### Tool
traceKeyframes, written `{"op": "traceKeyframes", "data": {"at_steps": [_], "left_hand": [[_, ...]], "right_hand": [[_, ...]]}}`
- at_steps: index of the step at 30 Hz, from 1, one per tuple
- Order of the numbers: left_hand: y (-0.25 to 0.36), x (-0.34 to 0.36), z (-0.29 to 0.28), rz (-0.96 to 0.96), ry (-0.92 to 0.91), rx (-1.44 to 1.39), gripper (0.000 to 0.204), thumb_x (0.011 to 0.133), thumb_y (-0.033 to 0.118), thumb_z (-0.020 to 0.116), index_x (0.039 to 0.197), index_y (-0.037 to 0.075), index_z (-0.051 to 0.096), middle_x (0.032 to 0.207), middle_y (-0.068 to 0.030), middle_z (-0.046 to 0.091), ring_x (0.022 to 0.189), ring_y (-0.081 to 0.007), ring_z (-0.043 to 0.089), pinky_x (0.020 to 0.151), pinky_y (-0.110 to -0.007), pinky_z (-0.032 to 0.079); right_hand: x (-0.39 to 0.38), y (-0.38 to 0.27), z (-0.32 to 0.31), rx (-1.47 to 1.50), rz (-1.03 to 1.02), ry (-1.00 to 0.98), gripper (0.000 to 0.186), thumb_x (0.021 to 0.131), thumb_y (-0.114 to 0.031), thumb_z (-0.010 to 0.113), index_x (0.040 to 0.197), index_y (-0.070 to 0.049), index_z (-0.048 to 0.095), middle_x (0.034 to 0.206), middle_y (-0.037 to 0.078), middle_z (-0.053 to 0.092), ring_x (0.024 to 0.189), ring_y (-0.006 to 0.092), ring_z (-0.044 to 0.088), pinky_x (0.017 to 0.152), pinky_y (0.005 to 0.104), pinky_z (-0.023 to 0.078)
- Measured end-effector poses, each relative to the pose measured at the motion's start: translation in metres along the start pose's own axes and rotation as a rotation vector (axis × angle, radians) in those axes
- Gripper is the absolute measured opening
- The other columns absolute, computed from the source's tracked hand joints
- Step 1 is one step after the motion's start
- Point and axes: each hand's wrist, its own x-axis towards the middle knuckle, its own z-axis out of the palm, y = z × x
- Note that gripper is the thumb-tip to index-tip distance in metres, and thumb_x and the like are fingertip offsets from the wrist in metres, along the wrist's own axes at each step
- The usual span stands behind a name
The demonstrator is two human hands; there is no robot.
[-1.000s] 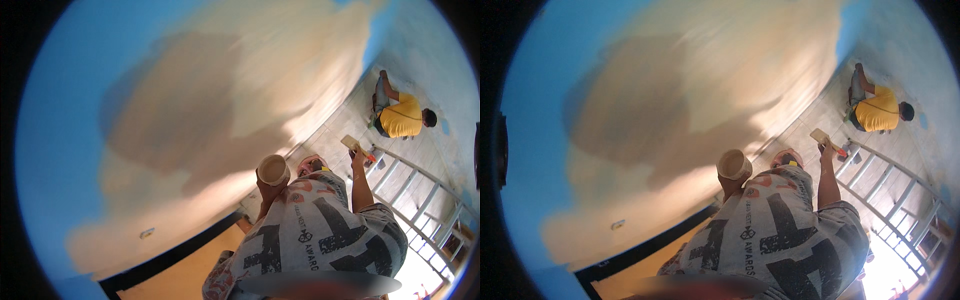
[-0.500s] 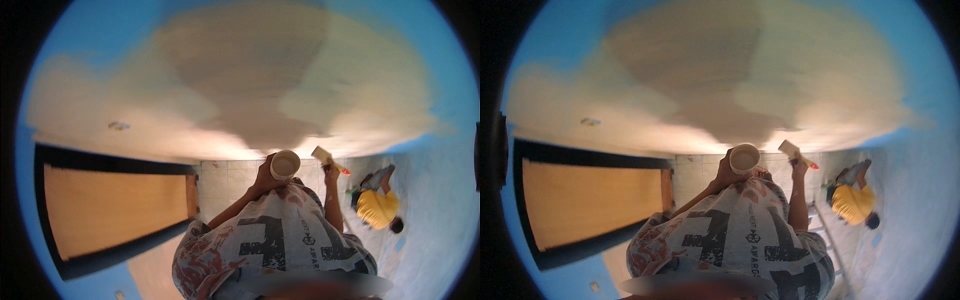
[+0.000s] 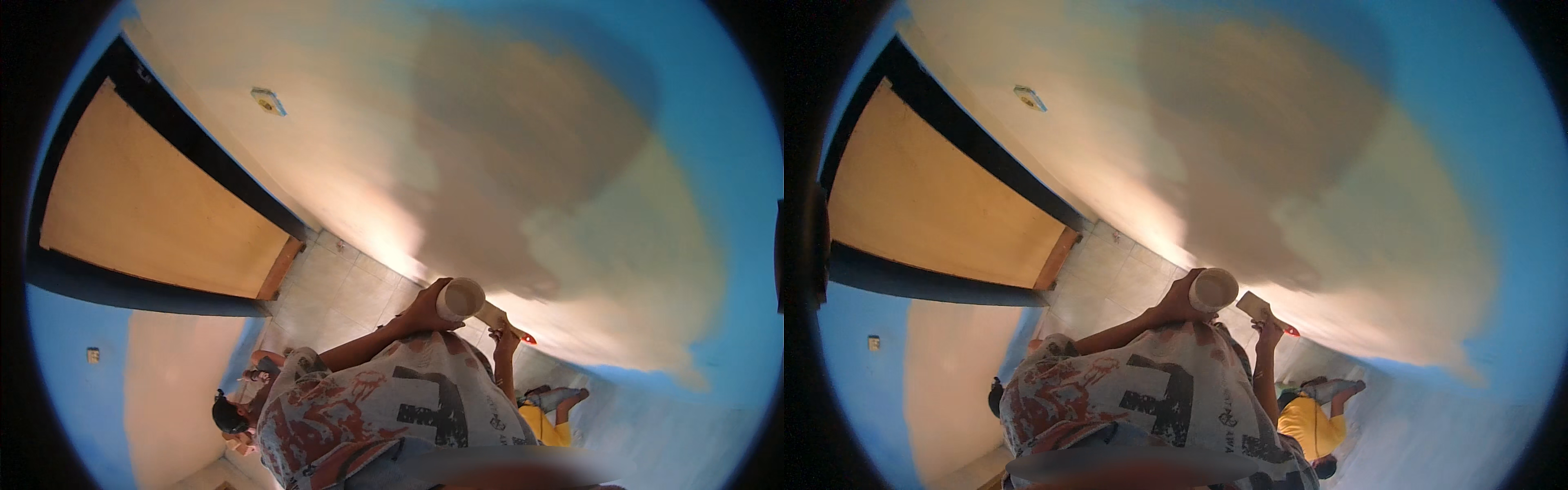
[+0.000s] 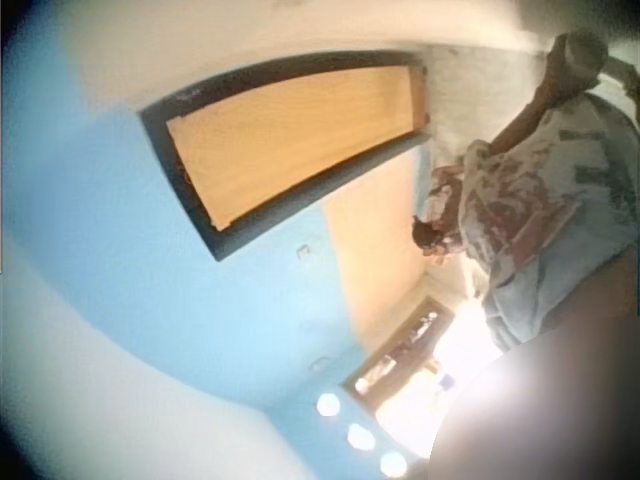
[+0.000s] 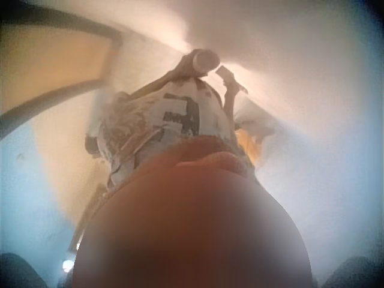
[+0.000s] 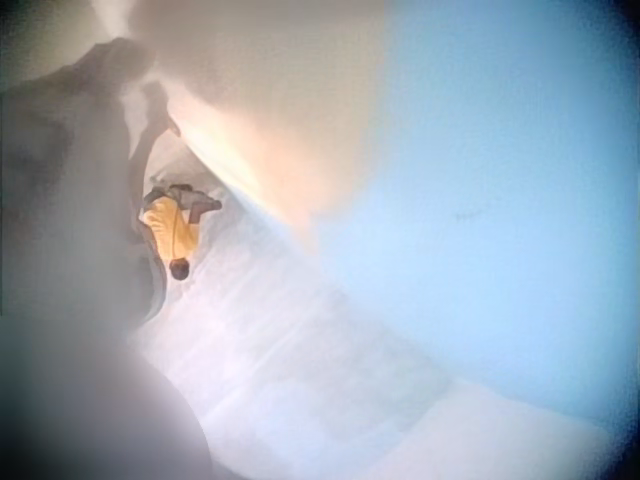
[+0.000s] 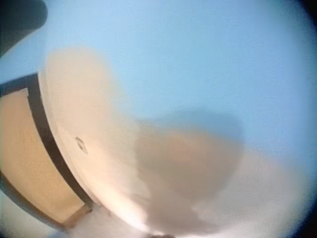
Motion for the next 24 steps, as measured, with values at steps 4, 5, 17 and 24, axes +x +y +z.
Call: {"op": "traceKeyframes", "data": {"at_steps": [4, 5, 17, 24], "left_hand": [[-0.013, -0.003, 0.005, 0.058, 0.062, 0.0, 0.096, 0.058, 0.033, 0.093, 0.135, 0.004, 0.044, 0.125, -0.0185, 0.061, 0.117, -0.0304, 0.06, 0.098, -0.043, 0.05], [-0.012, -0.004, 0.007, 0.065, 0.083, 0.008, 0.096, 0.058, 0.034, 0.093, 0.135, 0.005, 0.044, 0.125, -0.0177, 0.061, 0.117, -0.0298, 0.061, 0.098, -0.043, 0.05], [0.0, -0.014, 0.009, 0.142, 0.086, -0.003, 0.089, 0.061, 0.032, 0.091, 0.132, 0.002, 0.047, 0.122, -0.0182, 0.062, 0.116, -0.0305, 0.061, 0.097, -0.041, 0.05], [-0.005, -0.02, 0.001, 0.109, 0.125, 0.011, 0.092, 0.06, 0.032, 0.093, 0.133, 0.005, 0.044, 0.123, -0.0164, 0.062, 0.116, -0.0283, 0.061, 0.097, -0.042, 0.05]], "right_hand": [[0.005, -0.013, 0.008, 0.029, -0.133, -0.115, 0.021, 0.093, -0.02, 0.067, 0.099, 0.0, 0.066, 0.078, 0.007, 0.068, 0.057, 0.0162, 0.064, 0.05, 0.0283, 0.052], [0.004, -0.019, 0.012, 0.003, -0.17, -0.092, 0.021, 0.091, -0.021, 0.068, 0.099, -0.001, 0.067, 0.077, 0.006, 0.066, 0.058, 0.0156, 0.063, 0.05, 0.0284, 0.051], [-0.064, -0.074, 0.063, 0.103, -0.37, -0.263, 0.026, 0.086, -0.007, 0.072, 0.106, 0.005, 0.06, 0.087, 0.012, 0.065, 0.069, 0.0212, 0.064, 0.058, 0.0333, 0.054], [-0.159, -0.219, 0.101, -0.177, -1.081, -0.176, 0.045, 0.089, -0.017, 0.071, 0.121, 0.008, 0.052, 0.12, 0.018, 0.058, 0.11, 0.0254, 0.058, 0.096, 0.0394, 0.049]]}}
